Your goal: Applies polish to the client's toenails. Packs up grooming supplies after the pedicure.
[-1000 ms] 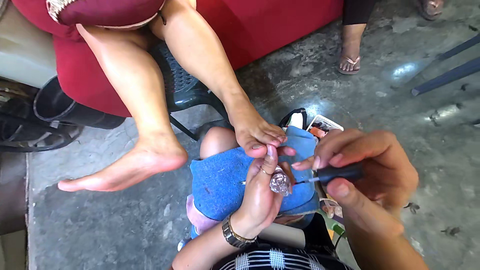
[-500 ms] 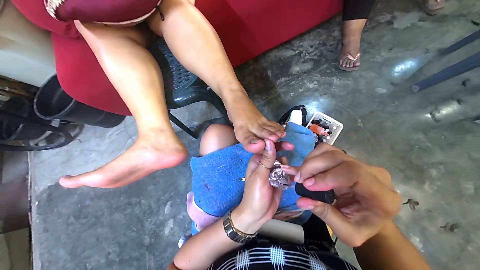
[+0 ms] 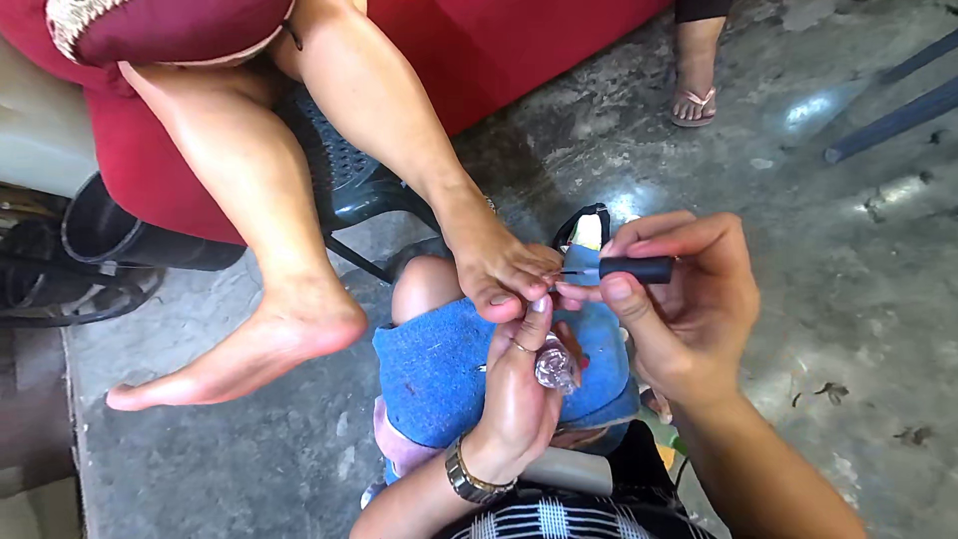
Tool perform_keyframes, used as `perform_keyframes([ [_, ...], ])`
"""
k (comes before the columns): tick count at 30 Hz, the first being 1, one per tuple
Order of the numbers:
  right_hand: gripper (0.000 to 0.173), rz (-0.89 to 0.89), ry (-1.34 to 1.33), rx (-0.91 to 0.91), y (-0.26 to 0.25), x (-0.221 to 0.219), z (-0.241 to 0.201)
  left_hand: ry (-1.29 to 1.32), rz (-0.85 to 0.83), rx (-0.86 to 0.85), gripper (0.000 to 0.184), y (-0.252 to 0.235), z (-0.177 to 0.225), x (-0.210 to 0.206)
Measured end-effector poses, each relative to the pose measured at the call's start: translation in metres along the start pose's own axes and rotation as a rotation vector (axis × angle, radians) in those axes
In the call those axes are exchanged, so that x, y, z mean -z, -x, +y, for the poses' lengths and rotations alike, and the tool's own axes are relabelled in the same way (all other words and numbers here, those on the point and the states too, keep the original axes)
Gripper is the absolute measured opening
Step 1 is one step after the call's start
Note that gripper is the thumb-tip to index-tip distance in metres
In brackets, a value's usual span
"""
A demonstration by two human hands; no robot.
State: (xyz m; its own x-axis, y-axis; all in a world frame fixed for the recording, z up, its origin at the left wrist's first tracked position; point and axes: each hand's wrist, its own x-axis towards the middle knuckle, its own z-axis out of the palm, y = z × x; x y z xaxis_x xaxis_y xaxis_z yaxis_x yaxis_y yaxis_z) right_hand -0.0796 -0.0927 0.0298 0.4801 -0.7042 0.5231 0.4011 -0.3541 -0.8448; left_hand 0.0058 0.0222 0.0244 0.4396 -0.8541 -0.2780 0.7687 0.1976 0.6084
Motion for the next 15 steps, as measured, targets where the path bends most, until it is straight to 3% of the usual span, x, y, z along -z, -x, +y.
perform_keyframes([
  [15, 0.022, -0.080, 0.064, 0.022, -0.0071, -0.0018, 0.0007, 0.018, 0.008, -0.021, 0.027, -0.0013, -0.0014, 0.0021],
])
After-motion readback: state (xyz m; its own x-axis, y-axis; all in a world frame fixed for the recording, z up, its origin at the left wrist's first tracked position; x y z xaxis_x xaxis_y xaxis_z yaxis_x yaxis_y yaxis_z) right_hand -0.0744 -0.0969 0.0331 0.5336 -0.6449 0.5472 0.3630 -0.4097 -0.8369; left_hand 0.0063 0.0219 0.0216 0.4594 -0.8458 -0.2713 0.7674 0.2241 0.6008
